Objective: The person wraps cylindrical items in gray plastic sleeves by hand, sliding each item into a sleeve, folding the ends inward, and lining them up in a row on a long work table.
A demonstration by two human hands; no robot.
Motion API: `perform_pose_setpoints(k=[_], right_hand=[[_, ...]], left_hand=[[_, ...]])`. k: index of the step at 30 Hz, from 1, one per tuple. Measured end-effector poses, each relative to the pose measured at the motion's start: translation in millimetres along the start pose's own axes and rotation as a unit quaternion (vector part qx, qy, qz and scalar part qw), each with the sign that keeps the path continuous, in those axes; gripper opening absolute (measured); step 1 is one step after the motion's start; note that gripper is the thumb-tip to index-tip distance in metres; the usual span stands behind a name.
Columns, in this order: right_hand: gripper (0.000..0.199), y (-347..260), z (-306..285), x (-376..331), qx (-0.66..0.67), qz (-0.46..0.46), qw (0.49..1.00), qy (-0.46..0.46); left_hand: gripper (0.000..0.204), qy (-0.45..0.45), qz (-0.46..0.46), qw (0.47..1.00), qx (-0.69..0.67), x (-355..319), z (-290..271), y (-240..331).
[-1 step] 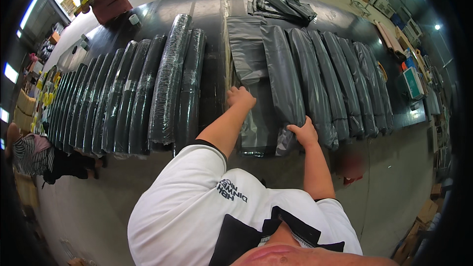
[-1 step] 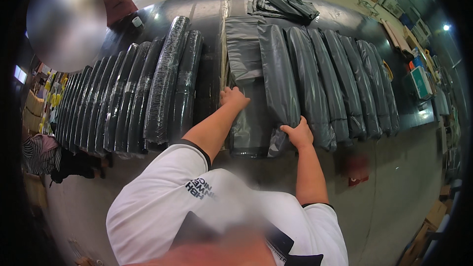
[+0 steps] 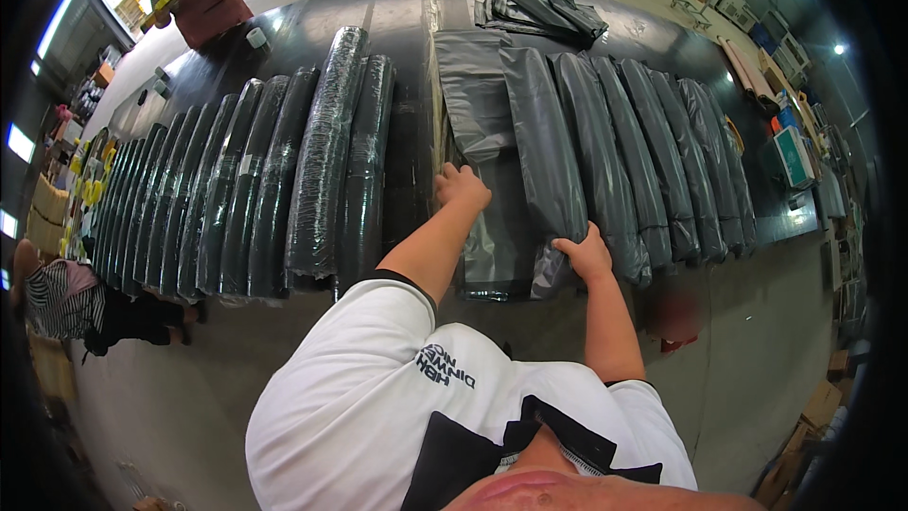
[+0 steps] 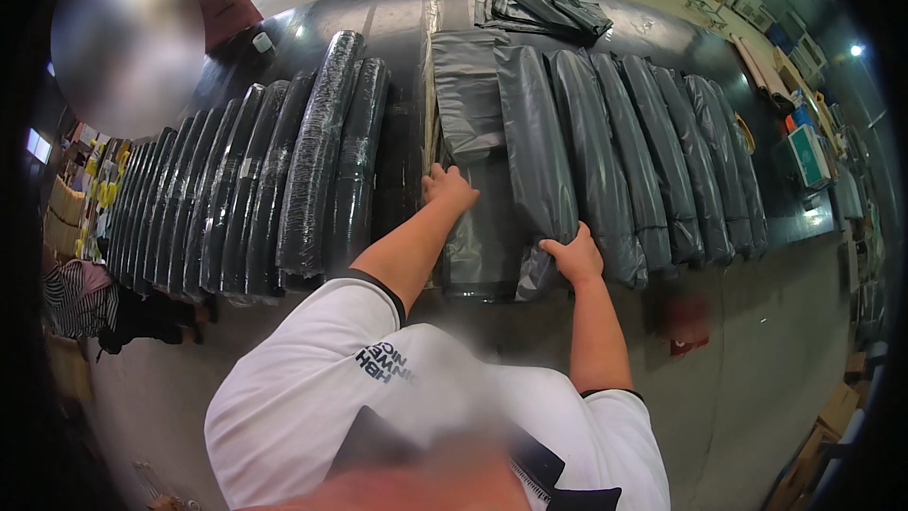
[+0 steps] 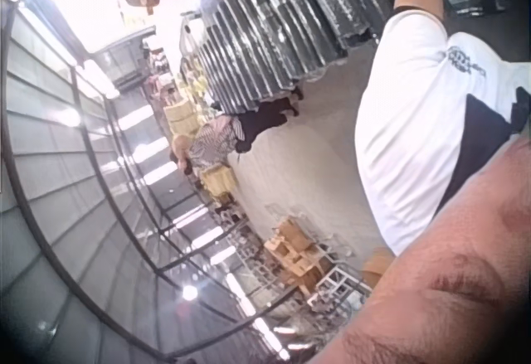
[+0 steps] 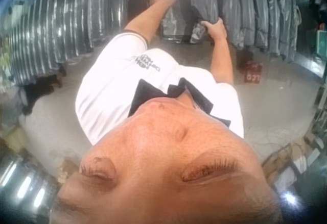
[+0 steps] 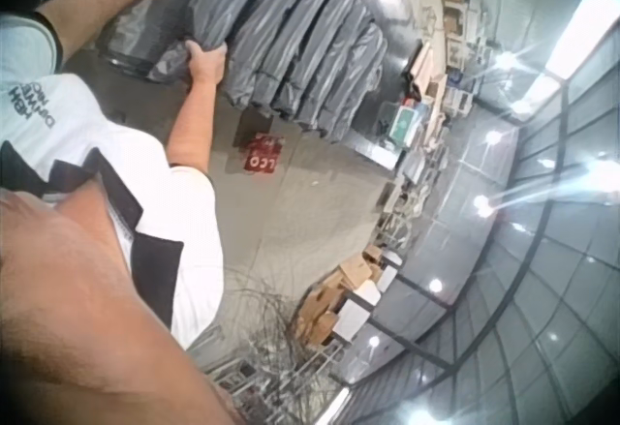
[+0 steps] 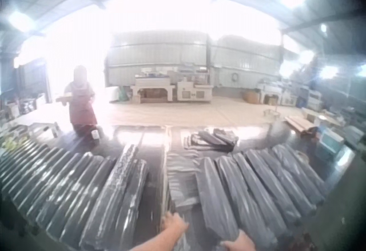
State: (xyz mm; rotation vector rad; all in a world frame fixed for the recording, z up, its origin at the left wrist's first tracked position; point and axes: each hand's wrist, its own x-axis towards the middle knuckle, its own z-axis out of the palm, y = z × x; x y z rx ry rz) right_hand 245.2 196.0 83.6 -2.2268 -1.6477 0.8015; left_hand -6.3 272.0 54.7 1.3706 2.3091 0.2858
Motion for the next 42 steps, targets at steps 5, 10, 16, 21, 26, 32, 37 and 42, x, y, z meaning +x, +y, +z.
perform_pose_setpoints(k=[5, 10, 16, 21, 26, 32, 37, 42], right_hand=[[0.096, 8, 4, 11, 0.016, -0.018, 1.0, -0.008], [0.092, 3, -4, 5, 0.038, -0.022, 0.999, -0.017], [0.091, 3, -2, 5, 0.038, -0.035, 0.998, -0.018], [0.095, -3, -11, 1, 0.025, -0.03, 0.998, -0.041], [0.097, -5, -13, 3, -0.004, -0.023, 0.998, -0.061], [0.099, -5, -12, 0, -0.025, -0.037, 0.997, -0.057], [0.104, -14, -18, -2, -0.039, -0.001, 0.997, -0.068], [0.101, -63, -12, -4, -0.081, -0.325, 0.936, 0.106]], left_hand=[[0.072, -0.035, -0.107, 0.981, -0.159, 11, 3, 12], [0.073, -0.124, -0.14, 0.934, -0.306, 38, 23, -6], [0.079, -0.205, -0.07, 0.924, -0.314, 48, 21, -23], [0.08, -0.168, -0.057, 0.909, -0.377, 19, 5, -13], [0.043, -0.09, -0.023, 0.943, -0.32, 48, 43, -49], [0.027, 0.06, 0.021, 0.948, -0.313, 98, -2, -142], [0.048, -0.001, -0.071, 0.987, -0.142, 31, -41, -130], [0.06, -0.048, -0.093, 0.988, -0.116, 19, -37, -126]])
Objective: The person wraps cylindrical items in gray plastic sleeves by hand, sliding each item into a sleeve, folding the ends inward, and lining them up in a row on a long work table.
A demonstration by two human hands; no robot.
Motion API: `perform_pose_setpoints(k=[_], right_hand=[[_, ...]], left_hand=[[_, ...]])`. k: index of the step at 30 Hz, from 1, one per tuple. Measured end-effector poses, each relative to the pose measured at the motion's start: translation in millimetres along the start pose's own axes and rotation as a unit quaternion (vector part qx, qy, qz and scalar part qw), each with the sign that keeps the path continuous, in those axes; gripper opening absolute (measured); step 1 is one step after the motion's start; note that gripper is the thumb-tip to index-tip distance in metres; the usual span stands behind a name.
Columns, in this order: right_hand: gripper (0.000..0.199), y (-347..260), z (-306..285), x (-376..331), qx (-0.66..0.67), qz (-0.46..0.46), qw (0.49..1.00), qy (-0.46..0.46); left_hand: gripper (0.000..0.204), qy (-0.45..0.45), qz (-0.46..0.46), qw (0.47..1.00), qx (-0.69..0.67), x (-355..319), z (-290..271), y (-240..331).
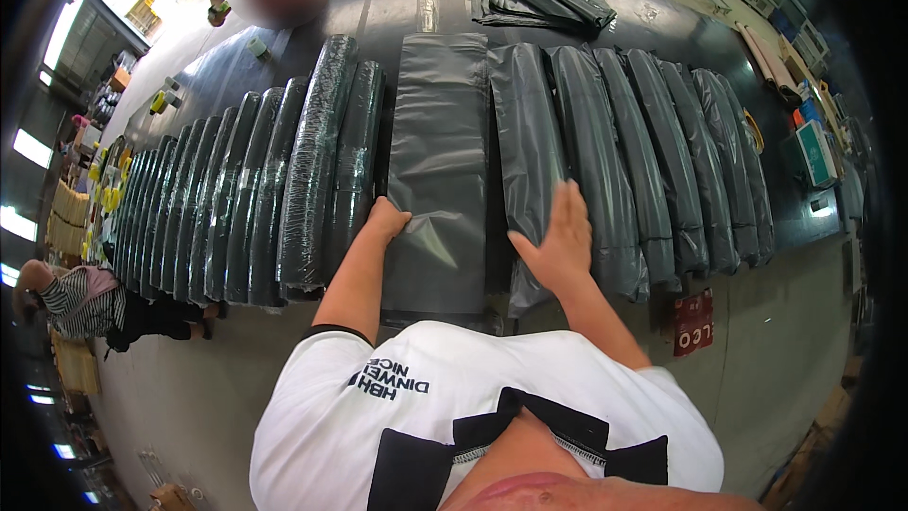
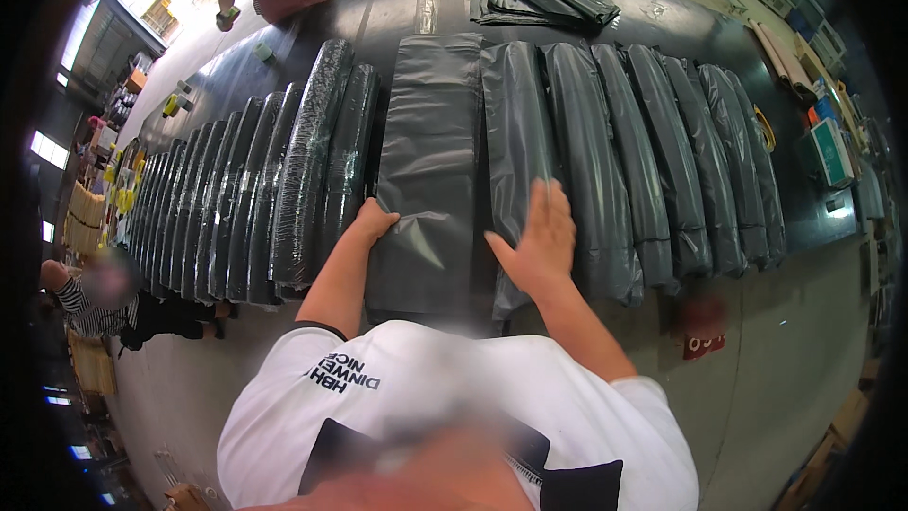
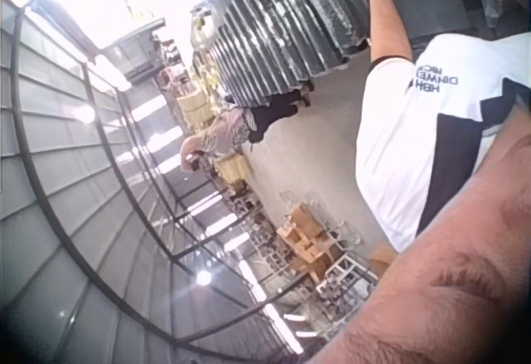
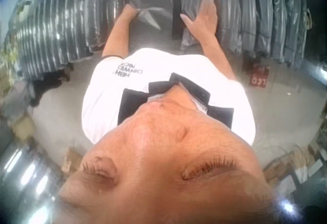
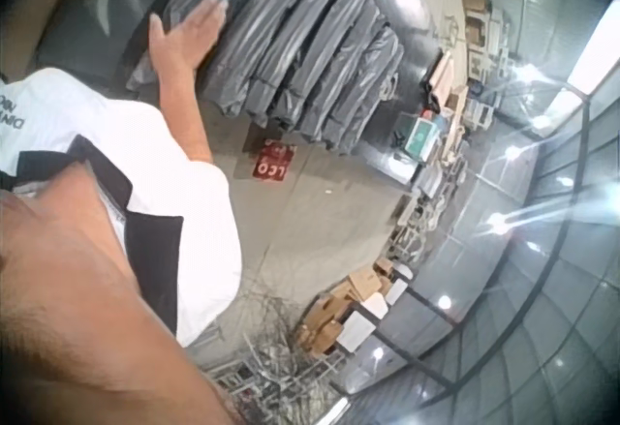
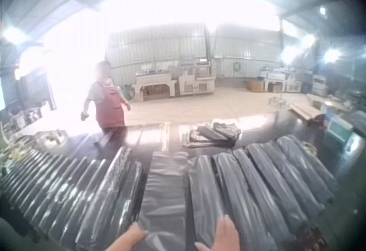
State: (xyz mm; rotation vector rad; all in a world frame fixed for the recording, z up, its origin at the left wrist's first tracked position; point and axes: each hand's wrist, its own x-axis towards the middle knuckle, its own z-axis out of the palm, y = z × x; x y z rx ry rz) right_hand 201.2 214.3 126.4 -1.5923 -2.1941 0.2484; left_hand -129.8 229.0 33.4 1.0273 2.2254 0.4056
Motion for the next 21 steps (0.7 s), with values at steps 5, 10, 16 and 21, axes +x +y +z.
perform_pose_setpoints(k=[5, 10, 16, 21], right_hand=[[0.091, -36, 79, 124, 0.276, 0.185, 0.905, -0.265], [0.086, -39, 187, 177, 0.127, 0.201, 0.965, -0.107], [0.084, -22, 249, 239, 0.428, 0.155, 0.89, -0.014], [0.081, -30, 231, 268, 0.463, 0.142, 0.874, -0.034]], left_hand=[[0.077, 0.11, 0.052, 0.992, 0.012, -33, 6, 9], [0.063, 0.124, 0.108, 0.985, 0.056, -62, 20, -13], [0.053, 0.151, 0.121, 0.98, 0.049, -33, 36, -20], [0.052, 0.16, 0.137, 0.963, 0.17, -47, 1, 13]])
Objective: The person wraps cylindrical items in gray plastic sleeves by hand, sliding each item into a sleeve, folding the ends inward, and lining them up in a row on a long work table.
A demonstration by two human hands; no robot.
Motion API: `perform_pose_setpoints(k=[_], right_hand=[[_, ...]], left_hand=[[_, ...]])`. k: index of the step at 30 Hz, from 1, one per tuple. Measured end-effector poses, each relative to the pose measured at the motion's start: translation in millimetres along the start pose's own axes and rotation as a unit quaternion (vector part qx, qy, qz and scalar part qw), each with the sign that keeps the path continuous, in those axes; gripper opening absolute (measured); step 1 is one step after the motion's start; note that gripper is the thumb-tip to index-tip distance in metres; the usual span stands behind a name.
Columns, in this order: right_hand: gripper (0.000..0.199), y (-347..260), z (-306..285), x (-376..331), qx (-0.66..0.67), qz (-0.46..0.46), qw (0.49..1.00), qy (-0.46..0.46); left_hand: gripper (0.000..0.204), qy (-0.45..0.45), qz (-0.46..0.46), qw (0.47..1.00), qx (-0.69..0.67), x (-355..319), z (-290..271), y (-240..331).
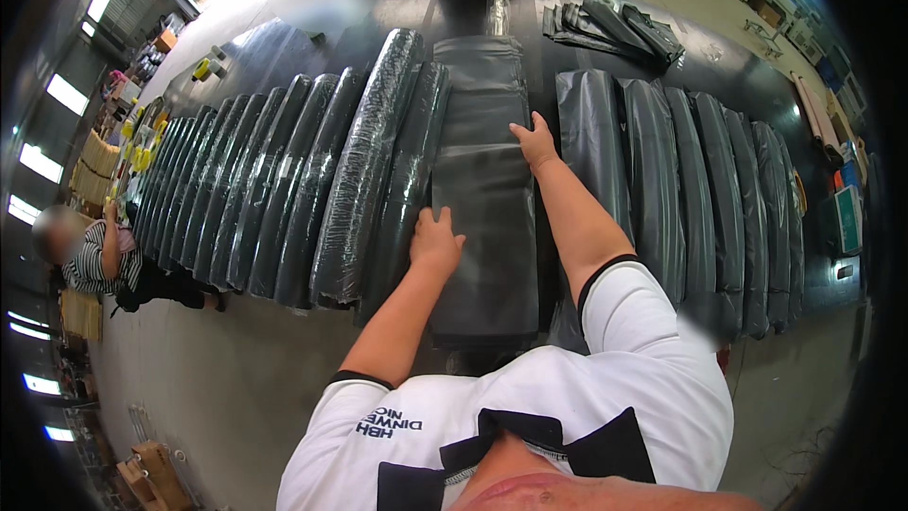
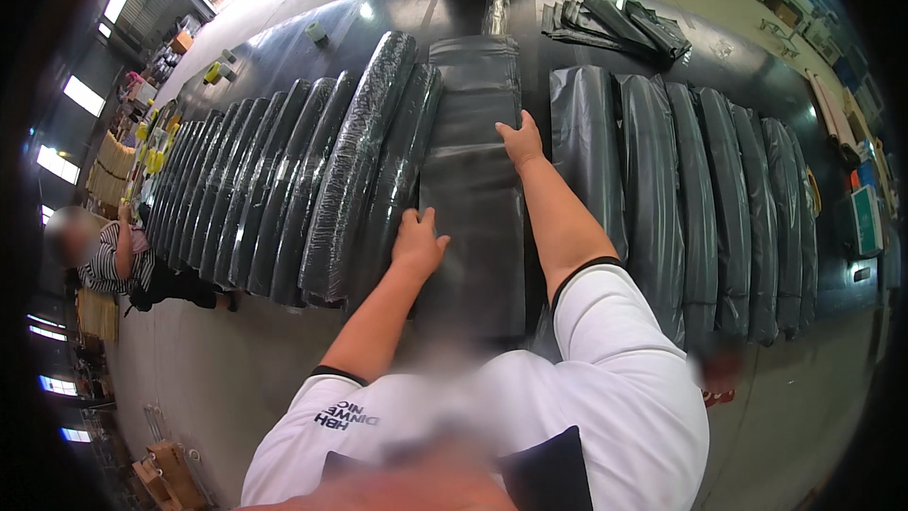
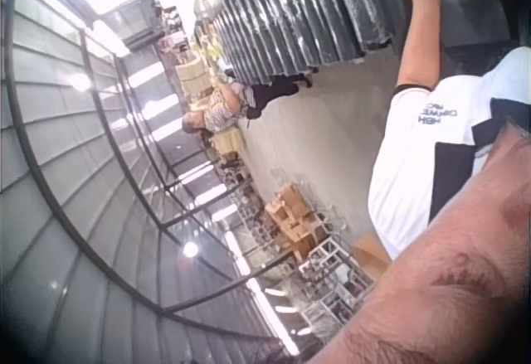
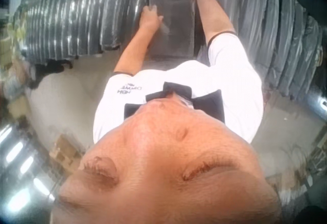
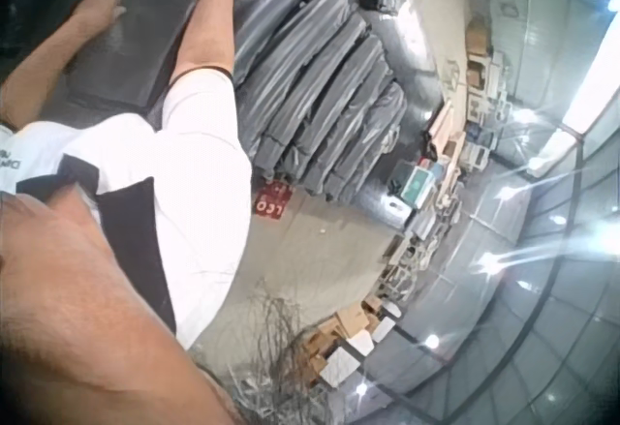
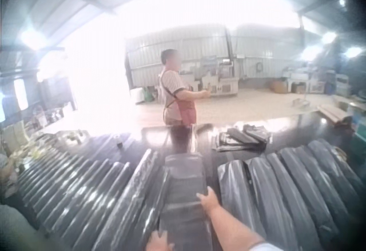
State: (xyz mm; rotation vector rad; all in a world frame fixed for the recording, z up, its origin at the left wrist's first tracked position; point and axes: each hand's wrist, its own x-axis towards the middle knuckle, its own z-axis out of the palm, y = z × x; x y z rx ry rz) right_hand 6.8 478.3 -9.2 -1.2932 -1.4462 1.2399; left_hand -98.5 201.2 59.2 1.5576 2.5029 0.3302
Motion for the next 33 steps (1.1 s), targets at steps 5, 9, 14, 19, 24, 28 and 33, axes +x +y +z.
perform_pose_setpoints(k=[5, 9, 14, 19, 24, 28, 33], right_hand=[[0.082, -12, -29, -112, -0.291, -0.034, 0.955, -0.038], [0.098, -15, -35, -246, -0.396, 0.073, 0.909, -0.112], [0.097, -38, -13, -294, -0.364, 0.068, 0.914, -0.167], [0.084, -67, -16, -285, -0.298, -0.05, 0.95, -0.073], [0.066, -131, -22, -257, 0.239, 0.219, 0.912, -0.25], [0.049, -128, -32, -288, 0.236, 0.208, 0.926, -0.21], [0.051, -73, -116, -361, 0.197, 0.198, 0.939, -0.199]], left_hand=[[0.078, 0.177, 0.098, 0.974, 0.105, -23, -114, -47], [0.126, -0.079, -0.157, 0.981, -0.077, -31, -148, -118], [0.099, -0.1, -0.113, 0.958, -0.242, -20, -157, -125], [0.057, -0.214, -0.077, 0.787, -0.574, -37, -164, -122], [0.065, -0.234, -0.038, 0.695, -0.679, -114, -120, -56], [0.09, -0.235, 0.099, 0.767, -0.589, -162, -25, -41], [0.046, -0.239, 0.38, 0.855, -0.261, -133, -21, -58]])
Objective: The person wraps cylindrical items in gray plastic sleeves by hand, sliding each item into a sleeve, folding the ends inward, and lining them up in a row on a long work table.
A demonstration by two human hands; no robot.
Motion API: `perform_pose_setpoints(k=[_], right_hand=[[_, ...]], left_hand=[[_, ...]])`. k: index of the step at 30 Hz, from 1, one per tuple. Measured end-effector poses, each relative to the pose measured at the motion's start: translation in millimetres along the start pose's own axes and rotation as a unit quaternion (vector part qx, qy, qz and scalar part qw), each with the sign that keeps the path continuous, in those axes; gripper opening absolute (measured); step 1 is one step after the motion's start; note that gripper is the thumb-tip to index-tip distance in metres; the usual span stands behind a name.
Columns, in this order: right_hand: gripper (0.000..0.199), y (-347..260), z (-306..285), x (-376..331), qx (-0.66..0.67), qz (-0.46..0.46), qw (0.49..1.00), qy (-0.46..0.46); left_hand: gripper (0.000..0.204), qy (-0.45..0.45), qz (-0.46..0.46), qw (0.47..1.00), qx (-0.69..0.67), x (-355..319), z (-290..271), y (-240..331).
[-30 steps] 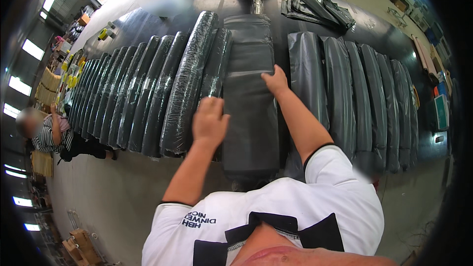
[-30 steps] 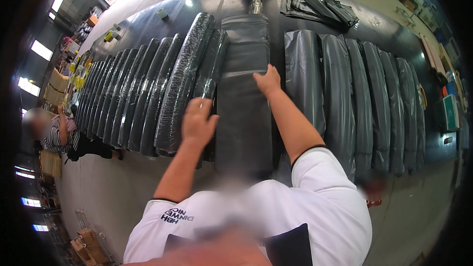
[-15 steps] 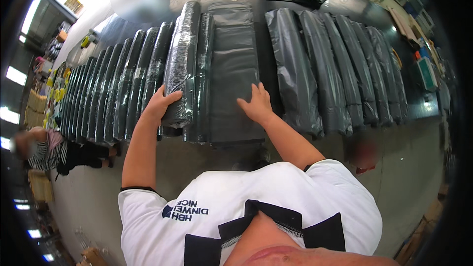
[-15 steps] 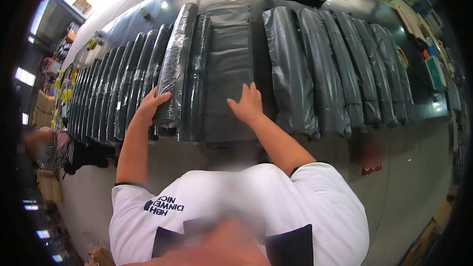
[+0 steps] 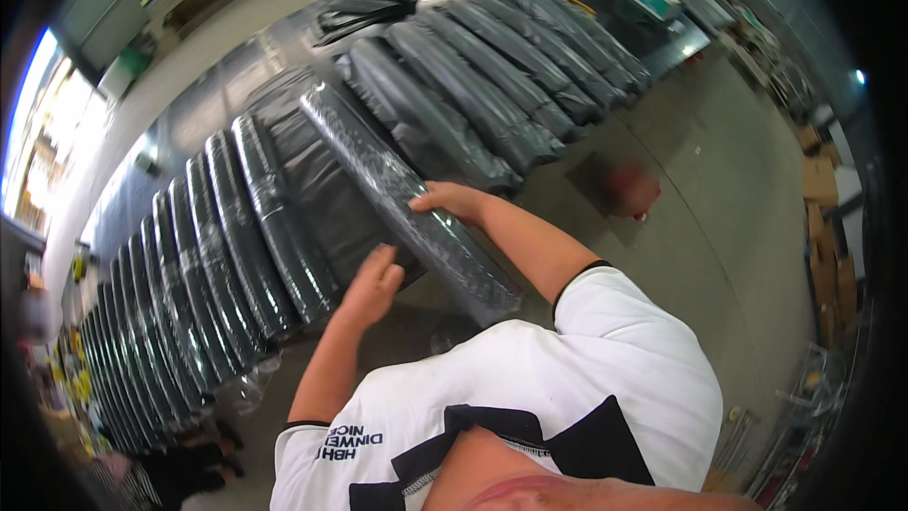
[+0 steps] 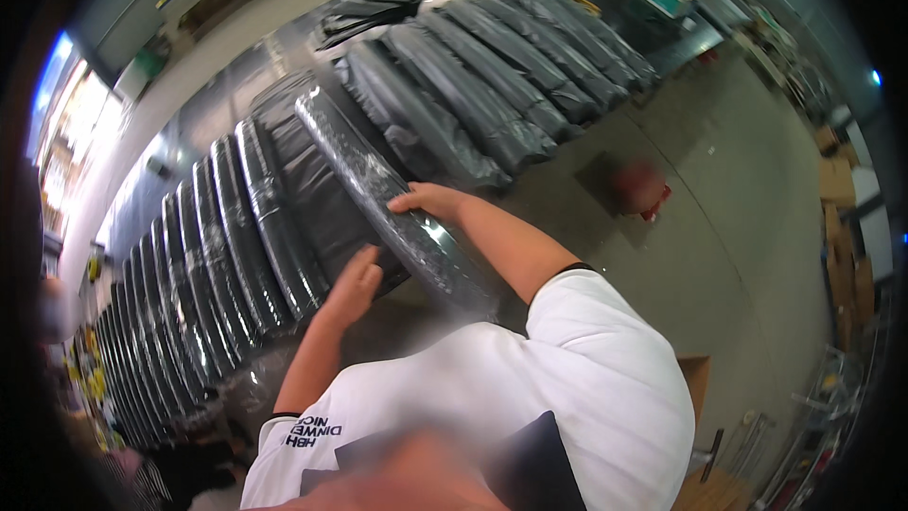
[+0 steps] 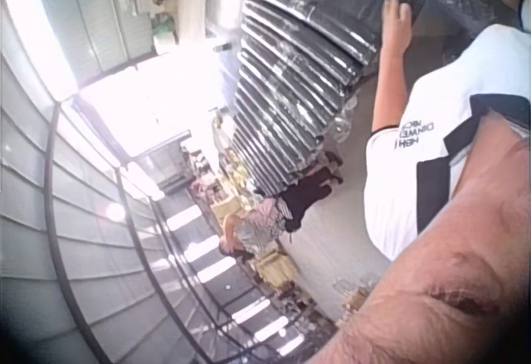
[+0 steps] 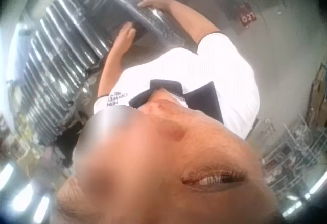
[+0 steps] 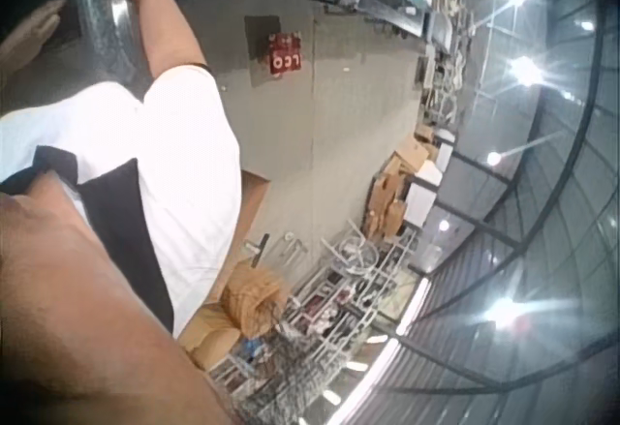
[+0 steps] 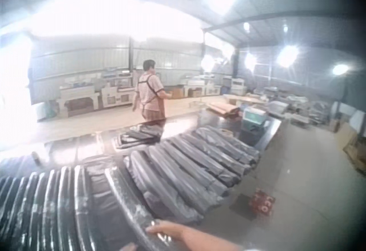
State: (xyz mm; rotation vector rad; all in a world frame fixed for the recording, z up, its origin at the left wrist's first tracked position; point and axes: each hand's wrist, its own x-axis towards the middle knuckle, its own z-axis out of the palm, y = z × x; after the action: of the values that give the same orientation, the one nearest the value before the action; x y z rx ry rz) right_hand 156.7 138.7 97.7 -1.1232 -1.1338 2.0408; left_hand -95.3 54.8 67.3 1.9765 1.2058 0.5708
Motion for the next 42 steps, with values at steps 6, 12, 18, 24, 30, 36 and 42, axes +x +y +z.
perform_pose_setpoints(k=[6, 12, 18, 24, 30, 36, 42], right_hand=[[0.061, 54, -27, -139, 0.145, 0.019, 0.989, -0.02], [0.055, 176, -15, -227, 0.456, 0.127, 0.881, 0.006], [0.093, 113, -10, -244, 0.203, -0.008, 0.979, 0.023], [0.094, 96, -15, -239, 0.144, 0.064, 0.987, 0.018], [0.099, 98, -8, -256, 0.12, 0.045, 0.992, -0.015], [0.103, 99, -7, -270, 0.023, 0.04, 0.997, -0.057], [0.1, 94, -10, -267, -0.041, 0.08, 0.992, -0.084]], left_hand=[[0.069, 0.011, -0.153, 0.936, 0.317, 64, -13, -64], [0.076, 0.02, -0.19, 0.926, 0.325, 108, -18, -83], [0.078, -0.068, -0.081, 0.941, 0.322, 72, -31, -43], [0.076, -0.088, -0.111, 0.925, 0.352, 62, -12, -8], [0.05, -0.027, -0.078, 0.913, 0.4, 55, 9, -26], [0.014, 0.049, -0.081, 0.963, 0.253, 69, -8, -58], [0.021, 0.056, -0.324, 0.916, -0.228, 84, -24, -75]])
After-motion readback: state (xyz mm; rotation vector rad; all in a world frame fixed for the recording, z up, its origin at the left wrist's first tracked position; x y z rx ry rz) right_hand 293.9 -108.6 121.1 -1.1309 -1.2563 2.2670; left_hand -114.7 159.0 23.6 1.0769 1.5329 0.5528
